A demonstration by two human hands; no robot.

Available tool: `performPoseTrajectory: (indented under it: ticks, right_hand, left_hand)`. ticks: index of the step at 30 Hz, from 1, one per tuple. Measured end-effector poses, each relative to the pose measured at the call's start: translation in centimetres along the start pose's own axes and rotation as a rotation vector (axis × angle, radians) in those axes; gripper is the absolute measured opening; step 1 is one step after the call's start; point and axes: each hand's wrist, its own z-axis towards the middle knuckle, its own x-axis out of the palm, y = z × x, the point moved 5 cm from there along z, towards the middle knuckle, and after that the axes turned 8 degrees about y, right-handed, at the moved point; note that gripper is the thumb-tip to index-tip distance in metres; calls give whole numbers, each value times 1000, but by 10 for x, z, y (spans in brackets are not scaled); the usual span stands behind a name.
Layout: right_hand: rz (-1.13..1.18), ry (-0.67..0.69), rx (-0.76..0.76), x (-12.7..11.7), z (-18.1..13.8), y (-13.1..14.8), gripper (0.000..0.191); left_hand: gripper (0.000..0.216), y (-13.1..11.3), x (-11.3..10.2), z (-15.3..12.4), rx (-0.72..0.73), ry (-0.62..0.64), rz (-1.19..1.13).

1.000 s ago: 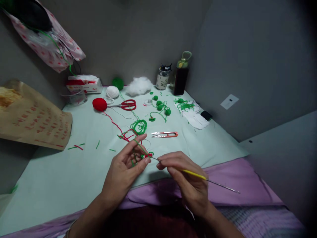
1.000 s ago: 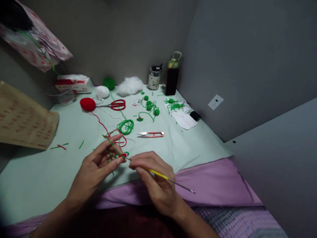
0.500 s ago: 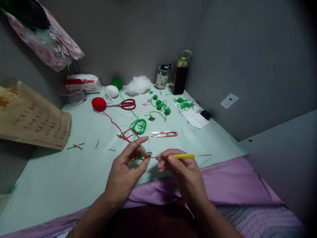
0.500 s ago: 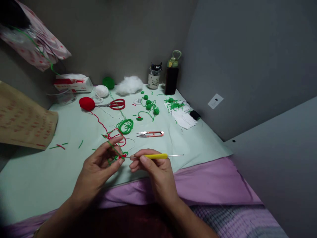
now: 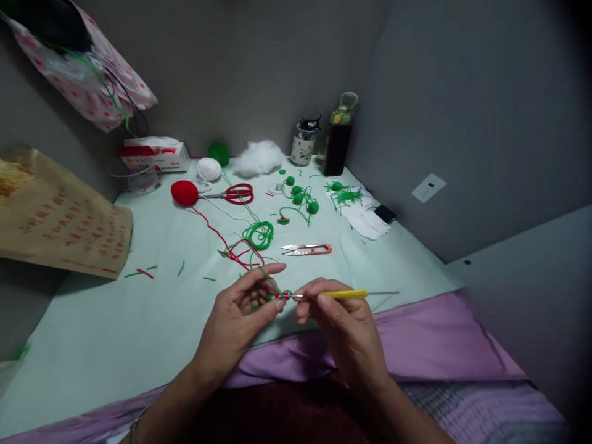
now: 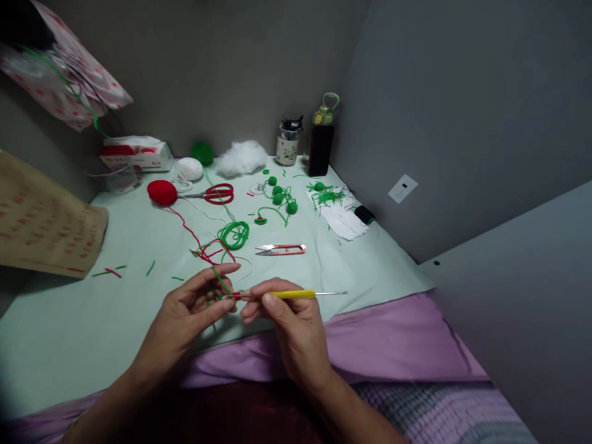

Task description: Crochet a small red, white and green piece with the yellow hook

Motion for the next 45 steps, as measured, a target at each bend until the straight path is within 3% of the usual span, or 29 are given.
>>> performPoseTrajectory:
  ticks: [10,16,22,28,33,38,45]
  right_hand:
    - [-47,-61,18,-7,4,-8,15]
    - [-361,-12,-159,-6,3,-4,14]
    - [-570,-81,-313,-1,1,5,19]
    - [-539,-51,-247,-8,3,5,16]
    - [-476,-65,-316,-13,-1,10,18]
    - [-597,-50,-390,-7,-6,18,23]
    - [-622,16,-375,-4,-8,20,23]
  left_hand:
    - [38,7,0,1,-26,-11,-64]
    - [43,13,5,0,-65,26,-162]
    - [43,20,7,0,-103,16,-227]
    - [33,19,7,-1,-103,-9,-261]
    - [34,17,3,-2,-88,-31,-279]
    - [31,16,2,0,-82,-43,-286]
    - [21,13,4,2,-79,-46,-303]
